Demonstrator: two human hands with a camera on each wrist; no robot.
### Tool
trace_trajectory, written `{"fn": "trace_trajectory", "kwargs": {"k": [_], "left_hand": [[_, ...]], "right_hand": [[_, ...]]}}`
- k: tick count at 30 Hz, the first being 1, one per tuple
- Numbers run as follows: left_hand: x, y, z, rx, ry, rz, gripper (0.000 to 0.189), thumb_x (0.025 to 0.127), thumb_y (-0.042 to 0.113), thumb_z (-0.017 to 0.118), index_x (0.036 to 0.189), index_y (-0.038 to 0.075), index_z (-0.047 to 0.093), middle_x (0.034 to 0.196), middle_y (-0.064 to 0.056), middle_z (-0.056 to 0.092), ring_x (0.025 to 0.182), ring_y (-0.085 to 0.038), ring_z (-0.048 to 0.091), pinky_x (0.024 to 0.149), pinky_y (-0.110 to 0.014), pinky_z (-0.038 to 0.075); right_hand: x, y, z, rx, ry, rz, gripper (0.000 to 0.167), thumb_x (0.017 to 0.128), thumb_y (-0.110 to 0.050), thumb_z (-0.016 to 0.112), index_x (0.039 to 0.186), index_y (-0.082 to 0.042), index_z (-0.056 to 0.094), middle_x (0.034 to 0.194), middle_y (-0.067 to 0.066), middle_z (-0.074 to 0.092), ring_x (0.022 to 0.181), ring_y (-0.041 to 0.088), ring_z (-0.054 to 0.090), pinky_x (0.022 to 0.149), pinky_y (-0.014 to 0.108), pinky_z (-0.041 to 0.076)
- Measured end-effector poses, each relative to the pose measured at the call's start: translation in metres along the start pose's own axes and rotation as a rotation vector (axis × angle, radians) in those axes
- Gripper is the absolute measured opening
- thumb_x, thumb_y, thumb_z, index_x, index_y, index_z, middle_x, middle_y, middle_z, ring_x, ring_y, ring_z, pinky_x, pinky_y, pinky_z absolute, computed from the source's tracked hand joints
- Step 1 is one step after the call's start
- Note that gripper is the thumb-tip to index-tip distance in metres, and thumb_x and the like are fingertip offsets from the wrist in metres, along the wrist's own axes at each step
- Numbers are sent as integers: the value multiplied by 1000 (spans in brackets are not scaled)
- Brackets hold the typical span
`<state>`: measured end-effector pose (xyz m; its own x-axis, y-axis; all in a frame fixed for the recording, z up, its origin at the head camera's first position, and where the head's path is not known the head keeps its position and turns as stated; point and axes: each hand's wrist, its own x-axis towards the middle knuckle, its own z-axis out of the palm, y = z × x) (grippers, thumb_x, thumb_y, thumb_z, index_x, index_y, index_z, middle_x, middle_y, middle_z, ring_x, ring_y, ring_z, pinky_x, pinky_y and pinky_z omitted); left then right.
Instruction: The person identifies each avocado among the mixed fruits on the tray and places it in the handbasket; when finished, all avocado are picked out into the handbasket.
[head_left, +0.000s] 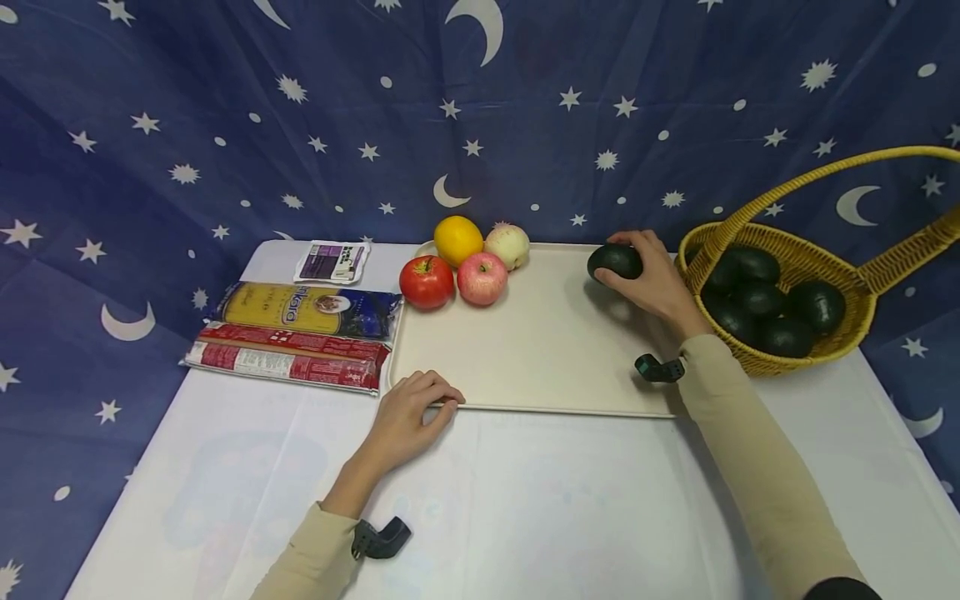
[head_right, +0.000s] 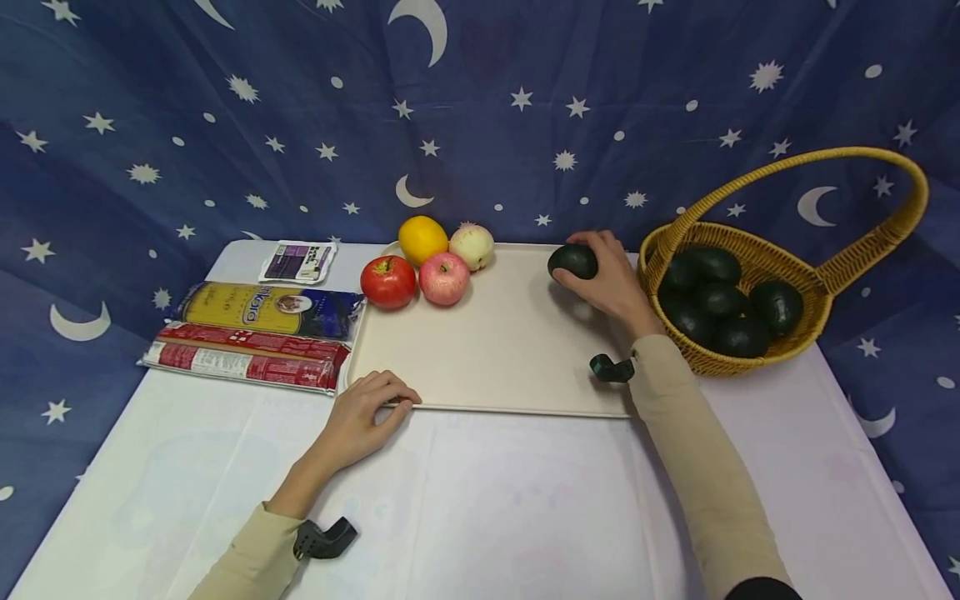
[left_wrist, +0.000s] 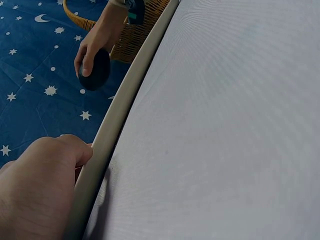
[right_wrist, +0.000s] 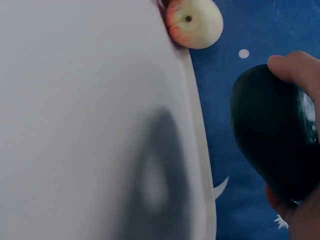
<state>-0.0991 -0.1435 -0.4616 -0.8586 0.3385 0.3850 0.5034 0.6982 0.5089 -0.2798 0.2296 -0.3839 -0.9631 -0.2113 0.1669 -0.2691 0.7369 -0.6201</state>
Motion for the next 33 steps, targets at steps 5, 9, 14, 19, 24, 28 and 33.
{"fn": "trace_trajectory", "kwargs": {"k": [5,9,14,19,24,28,33], "left_hand": [[1,1,0,5,-4,-3,11,86,20,66,90,30,69,88,20,59,78,-3,50,71,-24,41],[1,0,0,9,-1,-2,11,86,20,65,90,30,69,87,20,59,78,-3,49,71,-24,41],[0,1,0,8,3,2,11,86,20,66,90,30,69,87,20,59,78,-3,49,71,-24,41],[0,1,0,1,4,7,10,86,21,66,91,29,69,87,20,59,78,-4,49,71,-25,40],[0,0,0,4,8,14,11,86,20,66,90,30,69,87,20,59,77,-3,49,71,-24,40],[0,-1,1,10,7,17,12,86,20,65,90,30,69,87,20,58,77,-2,49,69,-23,40],[0,-1,1,10,7,19,11,87,20,64,90,30,69,87,19,59,77,-3,49,70,-23,40]], "right_hand": [[-7,-8,-6,17,22,-19,64,79,-51,69,131,-21,49,130,11,43,120,31,39,97,56,34],[-13,-15,-10,28,42,-42,63,79,-49,70,131,-21,50,130,11,44,120,31,39,97,57,34],[-20,-20,-14,24,69,-74,61,79,-46,72,131,-22,51,130,11,44,120,30,39,96,57,36],[-27,-24,-17,55,91,-95,60,78,-42,74,131,-23,52,130,10,44,119,29,41,96,57,37],[-36,-27,-22,94,110,-108,59,78,-39,75,130,-22,52,128,7,44,115,27,44,94,56,39],[-43,-28,-26,111,129,-109,59,78,-37,76,130,-25,52,127,3,45,113,23,46,93,50,40],[-52,-26,-32,88,175,-128,57,77,-35,76,130,-28,53,127,-1,48,111,16,47,90,35,37]]}}
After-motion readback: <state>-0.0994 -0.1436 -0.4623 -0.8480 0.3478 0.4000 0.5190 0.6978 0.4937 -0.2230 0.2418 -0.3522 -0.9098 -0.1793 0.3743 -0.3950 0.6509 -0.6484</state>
